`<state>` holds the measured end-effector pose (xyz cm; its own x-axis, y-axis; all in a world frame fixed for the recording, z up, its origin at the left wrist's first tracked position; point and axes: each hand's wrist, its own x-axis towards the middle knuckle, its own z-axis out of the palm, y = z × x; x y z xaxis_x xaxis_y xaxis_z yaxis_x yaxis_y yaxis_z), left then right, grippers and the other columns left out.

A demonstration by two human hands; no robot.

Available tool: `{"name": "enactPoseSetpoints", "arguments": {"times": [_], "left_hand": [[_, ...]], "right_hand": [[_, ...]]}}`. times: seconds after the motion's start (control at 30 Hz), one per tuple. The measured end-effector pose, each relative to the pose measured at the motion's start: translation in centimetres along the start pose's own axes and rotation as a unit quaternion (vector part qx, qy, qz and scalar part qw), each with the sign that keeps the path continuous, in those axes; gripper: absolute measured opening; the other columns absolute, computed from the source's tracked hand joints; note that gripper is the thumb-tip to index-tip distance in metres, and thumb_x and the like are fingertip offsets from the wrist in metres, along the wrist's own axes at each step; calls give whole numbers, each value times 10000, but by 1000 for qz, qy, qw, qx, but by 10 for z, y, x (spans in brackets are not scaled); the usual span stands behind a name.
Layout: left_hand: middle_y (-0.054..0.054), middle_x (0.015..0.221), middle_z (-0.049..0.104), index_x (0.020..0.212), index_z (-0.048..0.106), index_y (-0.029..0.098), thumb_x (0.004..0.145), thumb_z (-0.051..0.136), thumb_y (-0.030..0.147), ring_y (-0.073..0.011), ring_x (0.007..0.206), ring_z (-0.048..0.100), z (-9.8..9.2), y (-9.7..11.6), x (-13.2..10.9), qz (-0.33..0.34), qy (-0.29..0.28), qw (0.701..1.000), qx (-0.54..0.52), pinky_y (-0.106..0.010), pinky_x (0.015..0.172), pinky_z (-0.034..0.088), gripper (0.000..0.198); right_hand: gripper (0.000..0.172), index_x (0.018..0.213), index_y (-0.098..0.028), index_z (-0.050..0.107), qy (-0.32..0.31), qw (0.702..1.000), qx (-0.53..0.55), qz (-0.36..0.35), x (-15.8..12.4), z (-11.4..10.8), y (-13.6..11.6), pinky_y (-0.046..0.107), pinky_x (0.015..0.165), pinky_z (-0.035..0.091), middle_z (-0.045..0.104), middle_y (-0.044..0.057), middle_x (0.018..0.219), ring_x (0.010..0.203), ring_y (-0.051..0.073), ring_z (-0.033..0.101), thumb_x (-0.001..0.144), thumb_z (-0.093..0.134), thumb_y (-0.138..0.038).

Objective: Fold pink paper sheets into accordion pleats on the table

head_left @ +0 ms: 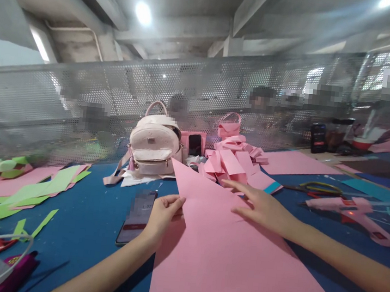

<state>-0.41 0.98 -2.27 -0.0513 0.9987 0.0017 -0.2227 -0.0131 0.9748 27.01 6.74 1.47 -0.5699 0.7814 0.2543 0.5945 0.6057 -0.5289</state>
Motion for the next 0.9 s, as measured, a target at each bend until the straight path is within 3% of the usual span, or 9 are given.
{"name": "enactPoseSetpoints", "arguments": {"times": [0.07, 0.13, 0.27, 0.37, 0.47, 0.57, 0.7, 0.8, 0.9], "left_hand": [[1, 666, 619, 783, 709, 155, 650, 846, 543, -113, 595, 573, -1, 0, 0, 0, 7, 1000, -18, -235, 633, 482, 433], [16, 674, 622, 803, 697, 167, 662, 842, 541, -98, 585, 570, -1, -1, 0, -1, 5, 999, -37, -215, 616, 480, 426], [48, 633, 575, 788, 661, 174, 681, 846, 519, -69, 536, 523, 3, 0, -2, -9, -12, 998, -65, -172, 550, 444, 405], [29, 714, 614, 886, 682, 173, 700, 830, 539, -76, 593, 555, 7, 3, -4, -10, -19, 997, -78, -178, 596, 465, 436], [61, 601, 536, 891, 684, 172, 705, 821, 561, -69, 548, 520, 11, 3, -5, -11, -8, 996, -83, -171, 592, 455, 452], [56, 559, 523, 868, 674, 185, 728, 766, 630, -109, 578, 572, 14, 1, -5, -16, 8, 996, -85, -211, 628, 484, 475], [24, 667, 625, 858, 666, 192, 741, 787, 572, -121, 621, 595, 14, -5, -3, -6, -7, 998, -66, -242, 688, 491, 415], [80, 510, 489, 663, 593, 174, 645, 905, 384, -58, 452, 402, 11, -8, 0, -8, -36, 999, -32, -201, 527, 383, 377], [99, 475, 405, 596, 553, 172, 638, 909, 364, -46, 444, 311, 9, -6, 3, -8, -58, 998, -13, -199, 500, 322, 407]], "right_hand": [[897, 1547, -279, 297, -20, 995, -86, -48, -7, 2, -5, 497, 1089, 404, 388, 105, 1565, 1381, 355, 429, 754, 709, -357], [990, 1571, -257, 230, -38, 985, -141, -87, -13, 7, -6, 506, 1113, 388, 268, 106, 1619, 1444, 369, 322, 719, 729, -323], [881, 1568, -187, 250, -5, 973, -204, -109, -16, 17, -2, 485, 1046, 477, 223, 129, 1627, 1391, 353, 422, 745, 560, -129], [767, 1512, -139, 381, 13, 972, -201, -122, -13, 19, 4, 482, 1069, 459, 387, 137, 1557, 1345, 315, 493, 754, 476, -82], [590, 1409, -178, 533, 25, 984, -137, -110, -9, 16, 7, 455, 1077, 450, 590, 102, 1404, 1264, 276, 576, 837, 406, -111], [398, 1174, -194, 678, 74, 996, -48, -31, -5, 12, 8, 438, 920, 531, 736, 100, 1121, 1027, 293, 685, 957, 357, -283], [462, 765, -185, 642, 105, 987, 95, 73, -1, 7, 9, 397, 721, 540, 710, 73, 774, 785, 300, 673, 930, 448, -571], [426, 883, -186, 666, 75, 949, 272, 144, 0, 4, 11, 365, 704, 551, 734, 67, 870, 849, 302, 691, 838, 593, -603], [461, 967, -178, 687, 34, 900, 386, 198, -3, 2, 14, 347, 698, 562, 751, 74, 891, 842, 289, 711, 761, 698, -590]]}}
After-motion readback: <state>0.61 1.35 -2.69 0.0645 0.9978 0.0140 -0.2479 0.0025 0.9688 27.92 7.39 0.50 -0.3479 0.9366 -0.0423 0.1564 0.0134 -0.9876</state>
